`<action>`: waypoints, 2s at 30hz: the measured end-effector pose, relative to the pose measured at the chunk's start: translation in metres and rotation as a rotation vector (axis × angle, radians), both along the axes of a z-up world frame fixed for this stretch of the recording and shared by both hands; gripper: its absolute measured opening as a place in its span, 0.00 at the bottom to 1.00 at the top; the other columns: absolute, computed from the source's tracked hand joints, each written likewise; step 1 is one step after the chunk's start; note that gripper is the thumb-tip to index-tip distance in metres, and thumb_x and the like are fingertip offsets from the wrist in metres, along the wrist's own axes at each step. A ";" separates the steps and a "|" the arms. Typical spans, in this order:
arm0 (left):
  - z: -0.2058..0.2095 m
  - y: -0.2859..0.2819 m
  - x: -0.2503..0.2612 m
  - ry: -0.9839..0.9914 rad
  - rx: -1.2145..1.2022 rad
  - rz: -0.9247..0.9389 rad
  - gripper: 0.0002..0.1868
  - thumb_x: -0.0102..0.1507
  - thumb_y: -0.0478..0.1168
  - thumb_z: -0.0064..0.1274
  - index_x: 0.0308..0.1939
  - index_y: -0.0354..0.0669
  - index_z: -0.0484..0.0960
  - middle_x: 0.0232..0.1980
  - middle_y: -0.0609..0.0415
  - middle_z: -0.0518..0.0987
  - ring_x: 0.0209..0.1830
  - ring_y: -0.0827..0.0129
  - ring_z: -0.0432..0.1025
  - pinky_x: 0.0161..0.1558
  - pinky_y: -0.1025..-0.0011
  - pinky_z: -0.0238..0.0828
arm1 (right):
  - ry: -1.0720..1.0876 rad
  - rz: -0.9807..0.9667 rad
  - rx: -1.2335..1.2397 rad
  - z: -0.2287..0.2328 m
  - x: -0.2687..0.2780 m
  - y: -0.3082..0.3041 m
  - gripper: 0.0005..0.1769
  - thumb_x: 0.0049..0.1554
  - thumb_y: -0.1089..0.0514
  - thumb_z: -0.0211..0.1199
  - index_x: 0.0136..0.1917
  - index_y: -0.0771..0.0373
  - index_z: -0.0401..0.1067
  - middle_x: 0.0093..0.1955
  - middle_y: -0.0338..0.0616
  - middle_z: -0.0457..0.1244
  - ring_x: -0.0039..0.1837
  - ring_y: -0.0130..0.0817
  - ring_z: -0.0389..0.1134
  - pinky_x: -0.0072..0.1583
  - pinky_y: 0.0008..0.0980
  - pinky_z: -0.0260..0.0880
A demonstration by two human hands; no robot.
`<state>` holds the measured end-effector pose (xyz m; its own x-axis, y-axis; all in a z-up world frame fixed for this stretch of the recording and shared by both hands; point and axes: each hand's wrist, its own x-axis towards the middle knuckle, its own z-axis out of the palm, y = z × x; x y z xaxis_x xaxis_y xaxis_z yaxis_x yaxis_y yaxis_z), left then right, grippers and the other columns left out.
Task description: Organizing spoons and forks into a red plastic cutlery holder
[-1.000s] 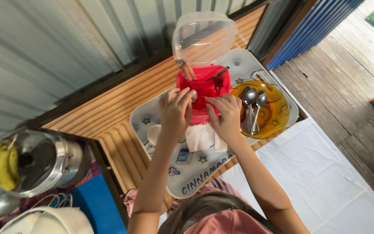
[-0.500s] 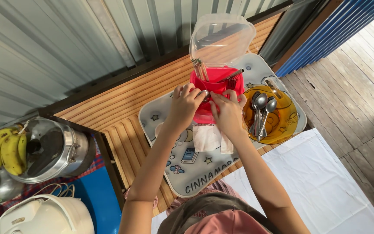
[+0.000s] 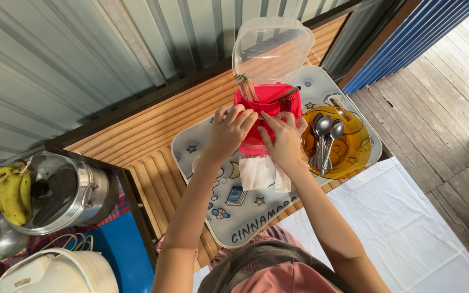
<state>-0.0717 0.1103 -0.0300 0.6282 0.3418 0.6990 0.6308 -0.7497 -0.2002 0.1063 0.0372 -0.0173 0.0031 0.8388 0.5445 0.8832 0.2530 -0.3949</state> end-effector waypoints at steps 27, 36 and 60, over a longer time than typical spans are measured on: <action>0.115 -0.038 0.022 -0.751 -0.296 -0.212 0.06 0.68 0.33 0.60 0.48 0.44 0.84 0.46 0.57 0.84 0.46 0.64 0.76 0.52 0.67 0.69 | 0.269 0.013 0.262 0.048 0.001 -0.018 0.09 0.60 0.60 0.69 0.54 0.61 0.79 0.45 0.43 0.69 0.53 0.39 0.67 0.60 0.37 0.57; 0.077 -0.070 0.095 -0.926 -0.788 -0.453 0.26 0.67 0.31 0.56 0.69 0.37 0.71 0.64 0.46 0.78 0.52 0.65 0.75 0.57 0.70 0.74 | 0.921 -0.036 0.115 -0.012 0.073 -0.070 0.10 0.63 0.69 0.64 0.58 0.71 0.76 0.42 0.33 0.63 0.42 0.16 0.62 0.45 0.19 0.62; -0.099 -0.102 0.158 -0.314 -1.019 -0.315 0.20 0.66 0.37 0.50 0.61 0.33 0.77 0.59 0.43 0.80 0.62 0.50 0.71 0.66 0.57 0.62 | 0.520 -0.397 -0.175 -0.109 0.132 -0.066 0.11 0.56 0.64 0.68 0.52 0.69 0.78 0.40 0.51 0.70 0.40 0.32 0.72 0.45 0.30 0.71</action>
